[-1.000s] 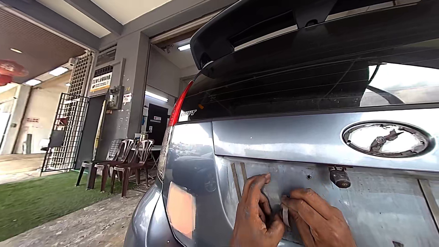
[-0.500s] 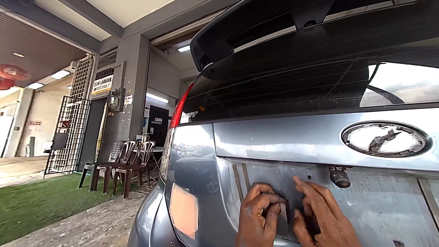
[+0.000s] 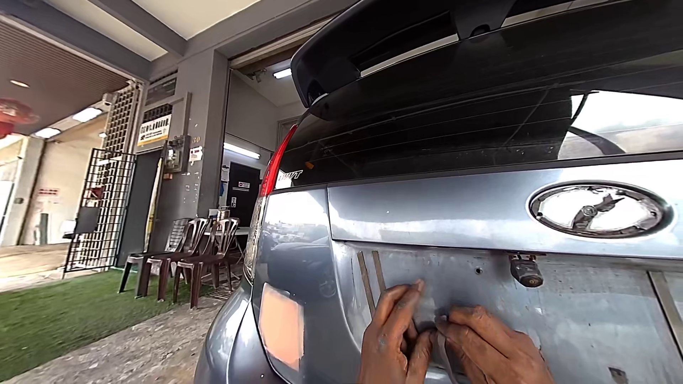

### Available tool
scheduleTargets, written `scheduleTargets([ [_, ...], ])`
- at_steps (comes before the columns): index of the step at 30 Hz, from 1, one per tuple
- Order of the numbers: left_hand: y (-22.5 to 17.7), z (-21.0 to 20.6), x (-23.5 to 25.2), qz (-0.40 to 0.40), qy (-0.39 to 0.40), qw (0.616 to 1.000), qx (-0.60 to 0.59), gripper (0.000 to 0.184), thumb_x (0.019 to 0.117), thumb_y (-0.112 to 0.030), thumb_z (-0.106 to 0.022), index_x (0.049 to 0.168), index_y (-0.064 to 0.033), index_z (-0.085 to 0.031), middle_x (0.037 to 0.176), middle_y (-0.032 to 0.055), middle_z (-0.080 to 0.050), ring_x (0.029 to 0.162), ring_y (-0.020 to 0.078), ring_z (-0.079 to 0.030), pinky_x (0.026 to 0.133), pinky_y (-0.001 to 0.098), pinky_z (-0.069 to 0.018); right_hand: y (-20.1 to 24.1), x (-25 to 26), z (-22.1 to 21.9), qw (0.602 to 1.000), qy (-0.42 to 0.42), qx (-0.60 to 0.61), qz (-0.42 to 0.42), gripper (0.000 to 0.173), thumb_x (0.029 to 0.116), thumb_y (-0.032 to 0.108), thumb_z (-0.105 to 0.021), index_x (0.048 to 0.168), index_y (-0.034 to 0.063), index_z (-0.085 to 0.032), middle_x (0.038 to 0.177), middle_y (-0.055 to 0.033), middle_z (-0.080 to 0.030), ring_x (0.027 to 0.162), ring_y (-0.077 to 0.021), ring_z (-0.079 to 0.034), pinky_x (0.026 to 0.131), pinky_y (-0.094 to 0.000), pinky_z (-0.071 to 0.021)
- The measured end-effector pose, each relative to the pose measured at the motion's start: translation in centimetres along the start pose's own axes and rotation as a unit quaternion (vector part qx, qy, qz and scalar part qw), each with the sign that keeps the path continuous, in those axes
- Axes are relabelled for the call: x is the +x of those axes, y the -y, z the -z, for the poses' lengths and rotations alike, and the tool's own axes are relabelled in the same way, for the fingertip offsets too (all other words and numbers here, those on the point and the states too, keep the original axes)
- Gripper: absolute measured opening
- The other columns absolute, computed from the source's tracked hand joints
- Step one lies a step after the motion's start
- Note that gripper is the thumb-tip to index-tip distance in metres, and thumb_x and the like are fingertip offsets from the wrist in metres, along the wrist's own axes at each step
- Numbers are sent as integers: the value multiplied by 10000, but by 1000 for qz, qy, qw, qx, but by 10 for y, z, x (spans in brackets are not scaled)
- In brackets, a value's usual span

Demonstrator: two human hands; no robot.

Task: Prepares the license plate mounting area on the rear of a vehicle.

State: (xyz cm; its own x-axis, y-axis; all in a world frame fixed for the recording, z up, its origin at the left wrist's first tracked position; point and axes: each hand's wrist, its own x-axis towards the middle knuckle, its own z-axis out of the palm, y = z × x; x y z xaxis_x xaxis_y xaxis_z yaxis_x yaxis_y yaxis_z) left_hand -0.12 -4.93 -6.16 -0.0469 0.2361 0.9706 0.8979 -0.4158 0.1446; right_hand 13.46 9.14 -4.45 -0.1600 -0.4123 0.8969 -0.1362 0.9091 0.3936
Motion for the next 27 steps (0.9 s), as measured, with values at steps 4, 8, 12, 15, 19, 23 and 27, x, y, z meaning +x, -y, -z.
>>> scheduleTargets([
  [4,3,-12,6,-55,-25,996,68,197,962,-86,-640,1023,-141,-820,1161,78,-682,811,42,-644,705,187,-567,3,-2,1,999,-3,1,40,123,993,78,-605,1006,89,-727,985,-79,-668,863,-162,-617,728,-223,-521],
  [8,1,-18,5,-39,-44,997,57,165,970,-72,-622,925,-74,-782,1063,60,-703,966,81,-681,812,224,-593,5,0,4,999,-24,38,-14,227,1006,179,-574,1141,72,-720,1042,-113,-668,927,-138,-649,763,-215,-546],
  [12,-7,-17,-3,-2,-45,999,21,115,960,-89,-677,951,-62,-788,1082,70,-691,1006,84,-667,859,216,-579,6,3,8,994,-39,35,-98,463,945,109,-466,1391,39,-571,1106,-148,-639,854,-121,-612,710,-198,-520],
  [15,-14,-16,-12,14,-63,998,7,98,934,-21,-686,949,-35,-782,1059,86,-685,987,85,-664,855,203,-578,7,0,8,995,26,16,-94,287,918,104,-586,1151,71,-750,1053,-135,-684,976,-205,-647,834,-285,-547],
  [19,-18,-15,-21,13,-70,997,5,129,933,25,-656,956,-14,-777,1059,106,-683,1008,100,-659,875,209,-573,11,-7,15,990,87,19,-108,274,930,171,-687,1176,72,-753,1061,-156,-678,1010,-245,-641,895,-313,-535],
  [23,-29,-18,-26,18,-74,997,7,123,939,19,-649,949,11,-771,1039,124,-679,997,98,-656,876,194,-560,15,-6,9,991,96,-34,-86,205,992,154,-655,1148,90,-770,1066,-150,-704,973,-266,-679,855,-346,-565],
  [27,-33,-19,-30,14,-82,997,8,118,951,-12,-661,956,8,-777,1041,127,-673,975,89,-653,853,186,-563,12,-6,6,995,72,-52,-45,152,983,76,-626,998,91,-777,998,-97,-725,940,-235,-677,843,-309,-553],
])
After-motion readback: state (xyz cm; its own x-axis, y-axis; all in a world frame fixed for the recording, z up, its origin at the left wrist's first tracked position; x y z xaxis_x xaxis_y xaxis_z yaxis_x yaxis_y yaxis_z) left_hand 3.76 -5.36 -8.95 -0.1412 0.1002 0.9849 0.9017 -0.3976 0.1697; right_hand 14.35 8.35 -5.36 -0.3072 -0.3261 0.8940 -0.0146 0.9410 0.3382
